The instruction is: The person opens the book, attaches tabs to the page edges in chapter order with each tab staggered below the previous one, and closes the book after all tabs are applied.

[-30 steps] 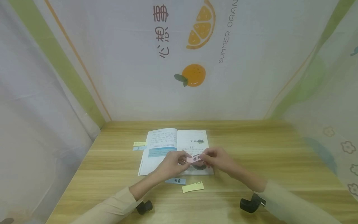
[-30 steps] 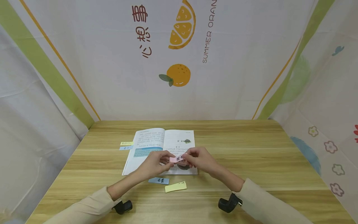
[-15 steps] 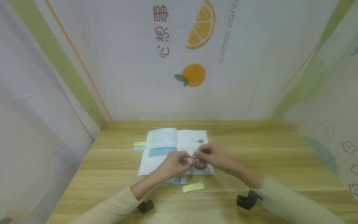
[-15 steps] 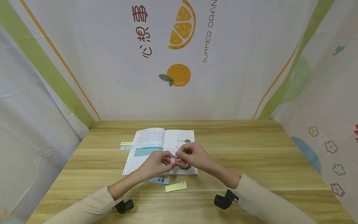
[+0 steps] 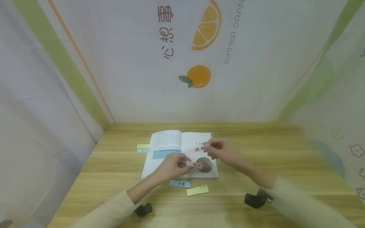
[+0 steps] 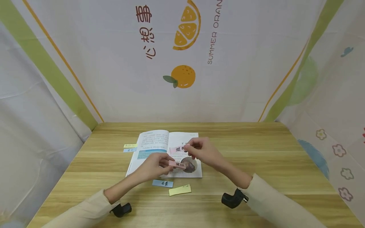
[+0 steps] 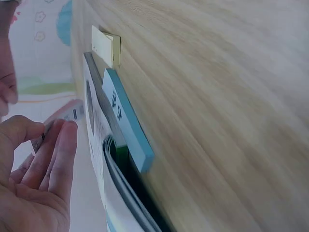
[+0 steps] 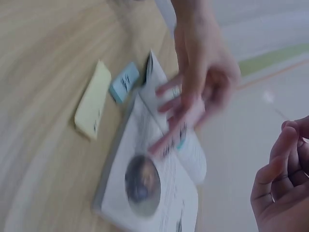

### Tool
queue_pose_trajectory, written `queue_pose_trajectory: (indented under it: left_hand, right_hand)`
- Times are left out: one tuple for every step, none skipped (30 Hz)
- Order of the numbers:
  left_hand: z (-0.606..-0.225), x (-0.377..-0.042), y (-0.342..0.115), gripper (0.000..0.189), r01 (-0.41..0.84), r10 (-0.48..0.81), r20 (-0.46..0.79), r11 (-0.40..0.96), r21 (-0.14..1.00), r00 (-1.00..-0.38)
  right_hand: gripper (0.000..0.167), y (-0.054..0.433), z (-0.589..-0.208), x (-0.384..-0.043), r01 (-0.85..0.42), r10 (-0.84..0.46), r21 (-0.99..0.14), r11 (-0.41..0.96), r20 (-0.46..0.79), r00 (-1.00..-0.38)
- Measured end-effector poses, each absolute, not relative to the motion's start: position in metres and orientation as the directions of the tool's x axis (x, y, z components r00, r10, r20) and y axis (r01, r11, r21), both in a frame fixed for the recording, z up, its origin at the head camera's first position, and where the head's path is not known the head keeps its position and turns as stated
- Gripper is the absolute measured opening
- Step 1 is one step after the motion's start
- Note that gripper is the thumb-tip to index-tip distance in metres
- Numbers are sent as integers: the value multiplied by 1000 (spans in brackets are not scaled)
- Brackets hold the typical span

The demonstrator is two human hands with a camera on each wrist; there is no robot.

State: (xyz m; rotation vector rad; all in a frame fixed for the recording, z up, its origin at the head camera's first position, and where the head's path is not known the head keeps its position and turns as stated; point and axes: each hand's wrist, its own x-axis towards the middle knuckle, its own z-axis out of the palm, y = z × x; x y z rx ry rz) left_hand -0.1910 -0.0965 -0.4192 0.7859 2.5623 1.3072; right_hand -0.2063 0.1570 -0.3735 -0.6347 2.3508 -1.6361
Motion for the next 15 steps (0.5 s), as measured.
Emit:
queue_pose_trajectory:
  left_hand:
    - [-419,-190,-100,16,366,516,81,479,798,-853]
    - [-419,-189,-104,17,353,515,70,476,806,-854]
    - [-419,-188,-108,18,335,517,57,463,820,-854]
    - [-419,-186,-112,18,322,522,46,453,831,-852]
    - [-419,-185,-116,19,313,528,37,445,839,-849]
    - [-419,-183,-120,19,310,537,31,438,844,-843]
    - [-420,-182,-124,19,307,546,25,432,848,-837]
    - [-420,-179,-128,19,310,557,21,430,848,-830]
    - [-421,-177,-132,18,313,567,16,429,847,-823]
    - [-421,-175,-136,18,322,576,15,434,842,-817]
    - [-422,-173,-139,17,324,585,10,434,841,-811]
    - [-422,-170,-141,17,331,595,7,437,836,-804]
    - [-423,-168,-144,17,337,601,6,440,833,-799]
    - [-423,-166,-146,16,337,608,2,438,833,-794]
    - [-423,-164,-148,16,335,614,-2,434,836,-789]
  right_hand:
    - [22,161,-373,-209,-226,-443,-927,300,74,-894]
    - [22,165,-374,-213,-220,-429,-927,304,73,-901]
    - [21,170,-375,-217,-209,-411,-927,311,67,-909]
    - [21,175,-377,-221,-199,-394,-927,318,62,-917]
    - [21,180,-380,-226,-190,-378,-927,324,58,-924]
    - [22,185,-384,-231,-175,-362,-929,327,48,-931]
    - [24,191,-387,-235,-162,-348,-929,331,40,-937]
    - [25,196,-390,-239,-145,-330,-929,342,26,-944]
    - [27,201,-393,-243,-129,-313,-926,354,13,-950]
    - [29,206,-397,-246,-114,-295,-924,365,1,-955]
    - [31,210,-399,-248,-95,-278,-925,369,-12,-961]
    - [33,214,-401,-250,-81,-258,-921,381,-22,-966]
    - [35,218,-403,-252,-74,-245,-917,392,-27,-969]
    - [36,221,-405,-254,-68,-233,-914,400,-30,-972]
    - [37,224,-406,-255,-64,-227,-912,404,-32,-973]
